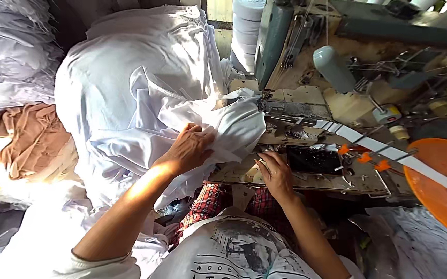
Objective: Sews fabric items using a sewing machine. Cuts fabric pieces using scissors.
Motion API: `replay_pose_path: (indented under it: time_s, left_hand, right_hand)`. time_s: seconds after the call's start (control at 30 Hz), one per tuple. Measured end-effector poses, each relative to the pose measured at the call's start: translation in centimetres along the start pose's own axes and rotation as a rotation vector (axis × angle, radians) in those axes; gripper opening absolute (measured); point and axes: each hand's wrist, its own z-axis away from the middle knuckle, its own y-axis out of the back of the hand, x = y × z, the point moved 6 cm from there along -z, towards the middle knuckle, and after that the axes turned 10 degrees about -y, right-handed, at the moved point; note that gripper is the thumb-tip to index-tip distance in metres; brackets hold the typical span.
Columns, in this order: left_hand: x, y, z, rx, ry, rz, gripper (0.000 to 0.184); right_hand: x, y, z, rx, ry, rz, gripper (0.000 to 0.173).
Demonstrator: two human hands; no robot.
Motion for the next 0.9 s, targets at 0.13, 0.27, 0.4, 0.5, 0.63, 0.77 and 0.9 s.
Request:
replay_pose_path:
  time_s: [0.13,0.27,0.4,0.5,0.63,0.77,0.9]
  left_hand:
    - [2.2,2.9,2.3,0.033,-0.007,0.091,0.013]
    - [5.5,4.1,4.6,0.018,-0.075,0.148,0.024]
    - [7.6,5.1,6.6,0.081,-0.112,0.23,0.02]
    - [7.9,5.6,7.2,0.129,-0.127,0.266,0.019]
    - [8.3,5.8,6.6,0.202,-0.196,0.349,0.016]
    - [9.9,5.6,4.5,0.354,-0.281,0.421,0.022]
    - [9.4,-0.4,0.8,0.376,-0.196,0.045,0.06]
  right_hand:
    - [-2.5,-0.3,-1.8,-0.056,0.043,-0.172,0.018]
    - [-5.3,-1.4,-3.5,-0.322,0.129,-0.19,0.026]
    - [-6.9,-1.8,-3.8,-0.707,0.076,-0.047,0.044]
    - [-8.6,-0.8,-3.3,-0.863,0.072,-0.061,0.04]
    - [-12.0,1.4,-1.1,-0.888,0.201,-0.165,0.02]
    - [-11.1,4.3,0.4,-0.689,0.202,-0.301,0.017]
    - [-7.8,7.6,1.3,-0.541,0.012,-0.804,0.016]
